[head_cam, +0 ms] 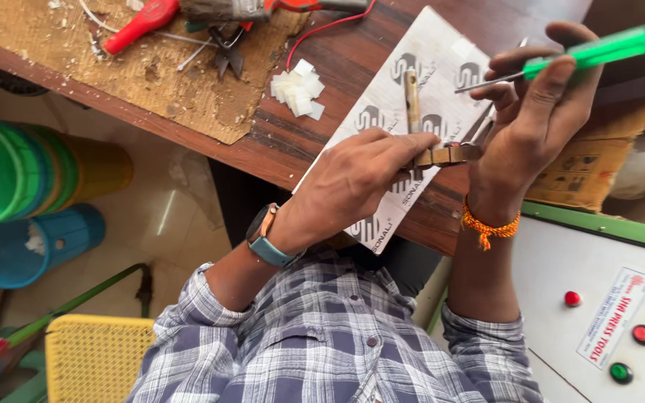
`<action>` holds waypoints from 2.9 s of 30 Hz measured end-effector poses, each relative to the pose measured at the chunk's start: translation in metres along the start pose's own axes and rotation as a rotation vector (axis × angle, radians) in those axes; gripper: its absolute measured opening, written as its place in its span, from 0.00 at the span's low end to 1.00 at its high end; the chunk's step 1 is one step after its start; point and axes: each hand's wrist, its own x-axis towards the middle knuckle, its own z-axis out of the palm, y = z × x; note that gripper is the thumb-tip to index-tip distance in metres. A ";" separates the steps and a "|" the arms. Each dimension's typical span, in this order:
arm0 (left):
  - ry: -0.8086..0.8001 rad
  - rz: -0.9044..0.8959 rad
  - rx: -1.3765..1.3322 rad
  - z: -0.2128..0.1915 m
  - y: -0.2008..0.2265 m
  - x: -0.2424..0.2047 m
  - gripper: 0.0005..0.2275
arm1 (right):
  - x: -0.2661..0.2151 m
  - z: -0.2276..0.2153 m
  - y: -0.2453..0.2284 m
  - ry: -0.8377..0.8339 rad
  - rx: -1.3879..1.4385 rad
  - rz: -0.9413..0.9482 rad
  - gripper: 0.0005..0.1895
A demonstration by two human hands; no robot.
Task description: The person assembles a circular electrical component by inserting small white plastic pieces into slots around its perimeter. They use a green screwdriver to press and adjust the pieces into place, repeatedly rotating the component to access different slots.
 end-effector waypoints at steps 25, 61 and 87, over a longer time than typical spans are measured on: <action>-0.157 -0.495 -0.531 0.009 -0.007 0.006 0.16 | 0.001 0.033 -0.029 -0.366 -0.337 0.166 0.17; -0.016 -0.163 0.005 0.035 0.004 0.024 0.22 | -0.084 -0.058 0.018 0.044 -0.070 -0.520 0.23; -0.069 -0.128 0.032 0.038 -0.007 0.027 0.19 | -0.033 -0.069 -0.041 -0.552 -0.246 -0.276 0.15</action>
